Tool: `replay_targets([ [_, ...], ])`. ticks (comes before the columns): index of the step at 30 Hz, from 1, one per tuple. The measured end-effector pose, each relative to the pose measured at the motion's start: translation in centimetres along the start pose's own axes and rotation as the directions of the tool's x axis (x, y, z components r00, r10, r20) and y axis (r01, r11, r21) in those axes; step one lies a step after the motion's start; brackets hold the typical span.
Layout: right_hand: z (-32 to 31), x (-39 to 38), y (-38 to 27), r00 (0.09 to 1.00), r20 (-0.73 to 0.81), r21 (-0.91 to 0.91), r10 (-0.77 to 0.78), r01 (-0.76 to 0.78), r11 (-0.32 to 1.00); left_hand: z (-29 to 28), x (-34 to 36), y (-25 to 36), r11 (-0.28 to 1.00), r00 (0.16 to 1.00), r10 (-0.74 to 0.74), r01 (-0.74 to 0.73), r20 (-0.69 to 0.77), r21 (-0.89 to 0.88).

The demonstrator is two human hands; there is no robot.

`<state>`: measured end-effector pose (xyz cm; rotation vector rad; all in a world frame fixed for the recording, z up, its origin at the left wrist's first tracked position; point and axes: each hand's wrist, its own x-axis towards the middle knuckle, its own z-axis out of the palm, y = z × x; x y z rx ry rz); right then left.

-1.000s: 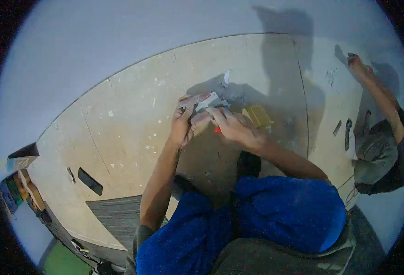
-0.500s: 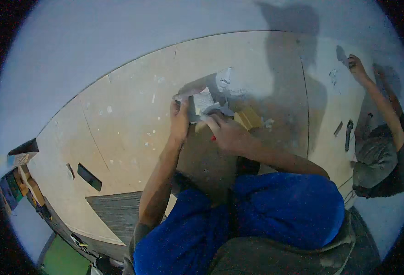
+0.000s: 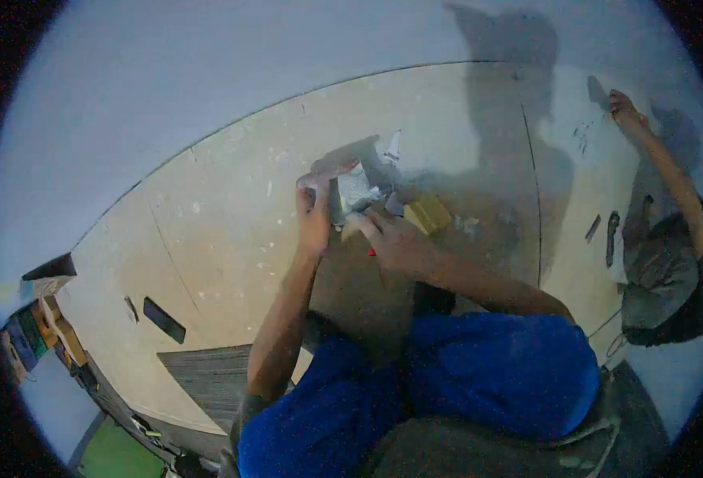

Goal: The person applies a white substance to a wall surface using a brush and a smoothing tool before placing the tool into a plastic bag.

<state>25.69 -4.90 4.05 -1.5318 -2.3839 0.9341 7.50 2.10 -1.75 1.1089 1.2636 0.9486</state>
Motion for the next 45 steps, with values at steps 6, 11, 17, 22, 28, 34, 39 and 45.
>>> replay_targets([
  [6,-1.6,0.2,-0.3,0.995,0.096,-0.005,0.027,-0.027,1.0,1.3,-0.2,1.5,0.994,0.992,-0.111,0.109,-0.057,-0.031],
  [11,-1.2,-0.3,0.8,0.967,-0.207,-0.071,-0.149,0.137,0.988,0.7,-0.1,0.5,0.992,0.989,-0.115,0.111,-0.097,-0.055],
  [17,-6.1,-2.0,2.3,0.945,-0.311,0.067,0.097,-0.08,0.995,0.3,0.6,0.1,0.993,0.992,0.1,-0.094,-0.075,0.078],
  [22,-11.8,-4.7,6.7,0.865,-0.419,0.183,0.275,-0.216,0.959,0.5,0.3,0.2,0.989,0.996,0.046,-0.035,-0.071,0.144],
  [28,-13.2,-4.0,8.2,0.765,-0.4,0.248,0.504,-0.44,0.863,0.6,0.6,0.1,0.955,0.997,0.038,-0.016,-0.067,0.296],
  [34,-9.2,-1.6,7.4,0.693,-0.671,0.144,0.261,-0.224,0.964,1.5,0.3,0.7,0.892,0.984,0.169,-0.132,-0.05,0.433],
  [39,-8.0,0.1,6.2,0.738,-0.663,-0.082,0.122,-0.233,0.969,1.8,0.5,0.8,0.851,0.985,0.157,-0.1,-0.068,0.515],
  [45,-7.1,1.0,4.4,0.757,-0.602,0.012,0.253,-0.309,0.951,1.8,0.9,-0.4,0.75,0.957,0.279,-0.168,-0.076,0.64],
])
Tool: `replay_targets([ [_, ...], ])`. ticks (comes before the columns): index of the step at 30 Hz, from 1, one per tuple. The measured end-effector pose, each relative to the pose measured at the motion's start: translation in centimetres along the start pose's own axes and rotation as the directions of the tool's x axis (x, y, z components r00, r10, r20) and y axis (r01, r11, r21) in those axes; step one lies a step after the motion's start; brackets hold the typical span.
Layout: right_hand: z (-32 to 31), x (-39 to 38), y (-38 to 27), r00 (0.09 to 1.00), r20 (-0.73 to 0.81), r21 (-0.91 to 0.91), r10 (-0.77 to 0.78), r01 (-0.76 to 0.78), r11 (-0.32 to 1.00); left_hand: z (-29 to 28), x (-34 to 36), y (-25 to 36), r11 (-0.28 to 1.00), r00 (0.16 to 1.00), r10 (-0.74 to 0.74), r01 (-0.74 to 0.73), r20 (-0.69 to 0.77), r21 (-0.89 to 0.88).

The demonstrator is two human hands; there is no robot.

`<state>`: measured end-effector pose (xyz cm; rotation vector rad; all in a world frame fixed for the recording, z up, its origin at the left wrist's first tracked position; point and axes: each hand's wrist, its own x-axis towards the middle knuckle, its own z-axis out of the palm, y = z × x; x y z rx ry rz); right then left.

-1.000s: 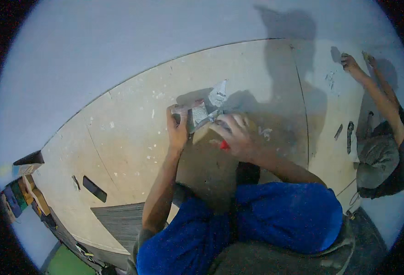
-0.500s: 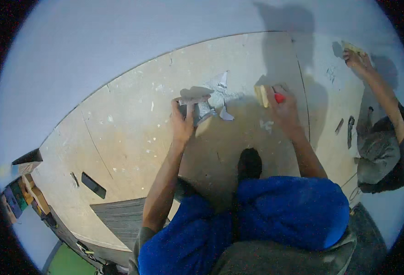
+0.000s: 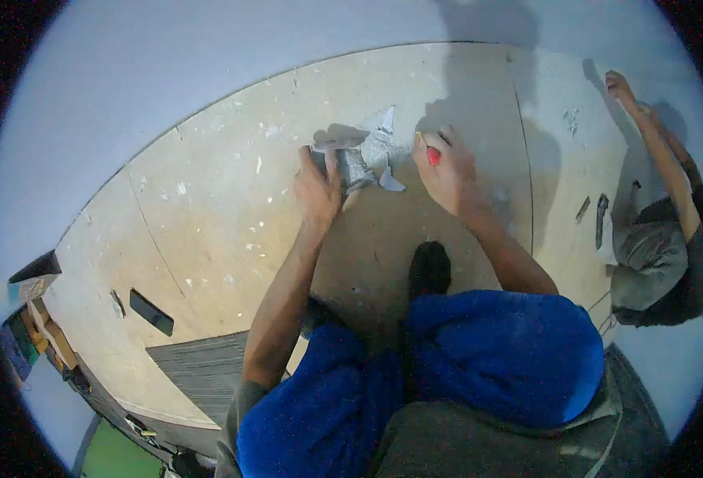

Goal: The person applies a white substance to a wall surface using a brush and a smoothing tool before placing the tool into a plastic bag.

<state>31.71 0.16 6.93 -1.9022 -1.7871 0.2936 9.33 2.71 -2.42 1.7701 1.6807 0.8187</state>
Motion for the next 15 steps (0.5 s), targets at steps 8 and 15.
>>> replay_targets([
  [8,0.2,0.8,0.6,0.998,-0.059,0.041,-0.007,0.01,0.999,-0.4,1.4,1.3,0.989,0.99,-0.142,0.141,-0.012,-0.032],
  [15,1.4,1.6,-0.7,0.998,-0.046,0.115,-0.031,0.036,0.993,0.3,1.7,-0.1,0.991,0.992,-0.128,0.128,0.023,-0.036],
])
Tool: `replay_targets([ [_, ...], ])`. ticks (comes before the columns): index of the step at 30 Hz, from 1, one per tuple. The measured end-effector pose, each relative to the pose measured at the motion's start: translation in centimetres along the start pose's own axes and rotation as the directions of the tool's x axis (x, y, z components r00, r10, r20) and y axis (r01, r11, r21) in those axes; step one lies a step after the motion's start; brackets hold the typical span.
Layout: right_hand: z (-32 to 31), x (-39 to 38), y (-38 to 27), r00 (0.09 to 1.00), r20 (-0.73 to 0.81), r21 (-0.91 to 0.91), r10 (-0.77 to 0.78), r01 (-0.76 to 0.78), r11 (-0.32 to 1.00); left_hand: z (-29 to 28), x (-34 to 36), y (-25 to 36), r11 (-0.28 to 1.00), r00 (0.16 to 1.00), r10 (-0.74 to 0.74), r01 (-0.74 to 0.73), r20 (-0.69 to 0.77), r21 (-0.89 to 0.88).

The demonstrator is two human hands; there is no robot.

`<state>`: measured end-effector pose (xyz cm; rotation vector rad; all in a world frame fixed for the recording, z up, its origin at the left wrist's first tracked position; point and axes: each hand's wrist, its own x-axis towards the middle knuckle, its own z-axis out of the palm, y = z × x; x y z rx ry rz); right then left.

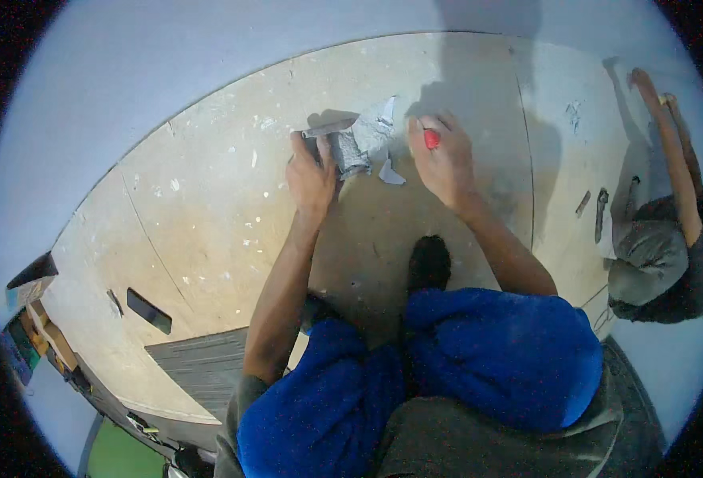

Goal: The person applies a white substance to a wall surface using a brush and a smoothing tool before placing the tool into a plastic bag.

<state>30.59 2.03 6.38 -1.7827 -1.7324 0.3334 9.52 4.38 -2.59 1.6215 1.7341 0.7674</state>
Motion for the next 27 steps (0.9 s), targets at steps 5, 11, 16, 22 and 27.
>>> replay_targets([
  [5,2.4,0.7,-3.8,0.999,-0.032,0.178,0.006,0.0,0.984,0.0,-0.1,1.0,0.999,1.0,-0.007,0.007,-0.014,0.031],
  [11,2.9,0.8,-5.2,0.997,0.068,0.241,-0.043,0.025,0.97,-0.6,-0.1,1.0,1.0,0.999,-0.016,0.017,0.037,-0.024],
  [16,2.8,0.2,-5.5,0.996,0.082,0.22,-0.036,0.017,0.975,0.3,-0.3,0.3,1.0,1.0,-0.026,0.026,-0.003,0.006],
  [22,2.8,0.1,-6.3,0.987,0.07,0.292,-0.142,0.116,0.949,0.7,-0.3,-0.1,0.996,1.0,-0.009,0.008,-0.011,-0.088],
  [27,2.9,-0.5,-6.7,0.981,0.053,0.337,-0.184,0.156,0.928,0.5,-0.5,-0.6,0.971,0.998,0.045,-0.056,-0.048,-0.234],
])
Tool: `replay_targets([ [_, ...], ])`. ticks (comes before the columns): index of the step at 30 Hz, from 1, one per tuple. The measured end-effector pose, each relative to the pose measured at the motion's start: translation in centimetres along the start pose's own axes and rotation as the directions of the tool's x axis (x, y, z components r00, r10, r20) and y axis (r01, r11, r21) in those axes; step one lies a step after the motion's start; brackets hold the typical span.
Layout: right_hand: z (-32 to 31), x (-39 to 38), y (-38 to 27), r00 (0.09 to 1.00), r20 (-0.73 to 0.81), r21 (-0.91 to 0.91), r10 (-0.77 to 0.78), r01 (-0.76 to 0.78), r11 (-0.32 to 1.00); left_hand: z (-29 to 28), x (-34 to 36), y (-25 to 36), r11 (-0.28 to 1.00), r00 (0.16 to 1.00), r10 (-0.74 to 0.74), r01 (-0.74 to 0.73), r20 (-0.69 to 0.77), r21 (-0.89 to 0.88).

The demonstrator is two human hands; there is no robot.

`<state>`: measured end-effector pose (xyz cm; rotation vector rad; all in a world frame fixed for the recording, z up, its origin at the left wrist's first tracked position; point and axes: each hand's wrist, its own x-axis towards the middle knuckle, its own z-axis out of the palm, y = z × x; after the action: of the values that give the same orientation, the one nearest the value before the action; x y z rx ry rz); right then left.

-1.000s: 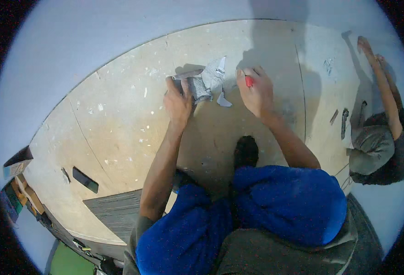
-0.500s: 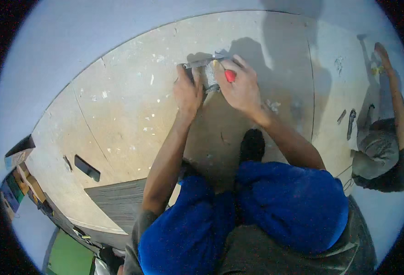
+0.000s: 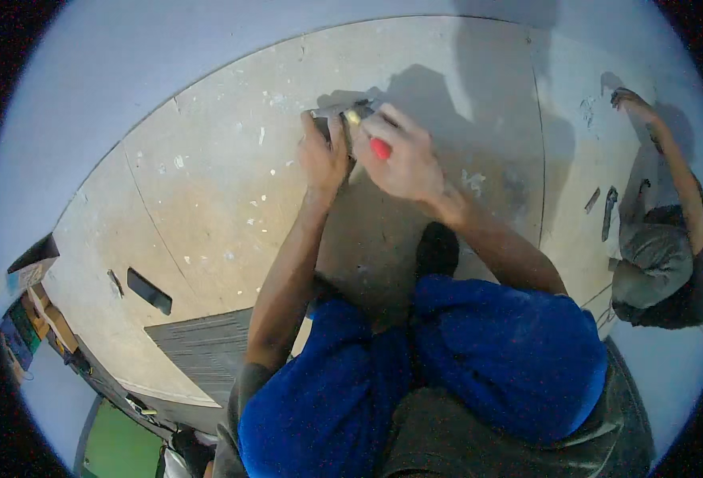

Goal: The person applies a white substance to a wall surface using a brush and a smoothing tool before placing the tool into a plastic bag.

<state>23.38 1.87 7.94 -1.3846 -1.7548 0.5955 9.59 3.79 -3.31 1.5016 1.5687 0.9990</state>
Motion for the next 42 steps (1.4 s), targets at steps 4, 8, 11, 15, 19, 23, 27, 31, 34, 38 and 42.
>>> replay_targets([
  [4,1.6,-0.6,-0.1,0.99,0.009,-0.096,-0.139,0.14,0.986,0.3,-0.5,-0.6,0.986,0.999,-0.004,-0.002,-0.034,-0.164],
  [8,1.2,-0.8,-0.2,0.986,-0.043,-0.006,-0.162,0.162,0.987,-0.5,-0.4,0.0,0.988,0.991,-0.134,0.136,0.029,-0.068],
  [11,-1.9,-0.4,-1.3,1.0,0.027,-0.034,-0.013,0.014,0.999,-0.6,-0.2,-0.3,0.99,0.999,0.032,-0.033,-0.006,-0.134],
  [15,-6.1,0.4,-1.6,0.973,0.063,-0.071,0.221,-0.217,0.974,-0.7,-0.7,0.6,0.989,0.996,-0.092,0.091,-0.009,-0.118],
  [19,-8.8,0.8,-0.6,0.868,0.185,0.159,0.46,-0.488,0.858,-0.9,-1.4,-2.2,0.992,0.988,-0.127,0.125,-0.082,-0.029],
  [23,-10.8,1.1,0.2,0.792,0.142,0.207,0.593,-0.61,0.765,-1.3,-0.7,0.2,0.95,0.987,-0.163,0.16,0.012,-0.267],
  [27,-12.0,1.7,1.3,0.845,0.0,0.107,0.536,-0.532,0.84,-1.5,-0.6,0.6,0.94,0.967,-0.256,0.253,0.017,-0.23],
  [31,-12.4,3.0,4.7,0.901,-0.078,-0.016,0.426,-0.429,0.903,-2.2,-0.6,-0.4,0.994,0.995,-0.093,0.091,-0.034,-0.059],
  [34,-11.2,4.2,5.8,0.957,-0.065,-0.127,0.283,-0.29,0.949,-2.8,-0.3,-0.9,0.989,0.996,-0.061,0.069,-0.065,0.132],
  [38,-7.3,5.0,8.5,0.997,0.072,-0.203,0.003,0.012,0.979,-3.7,-0.2,1.8,0.993,0.994,-0.106,0.104,0.031,0.063],
  [42,-5.2,2.5,5.9,0.972,0.232,-0.16,-0.044,0.083,0.984,-3.8,-0.5,-1.1,0.99,0.995,0.096,-0.092,-0.03,0.106],
])
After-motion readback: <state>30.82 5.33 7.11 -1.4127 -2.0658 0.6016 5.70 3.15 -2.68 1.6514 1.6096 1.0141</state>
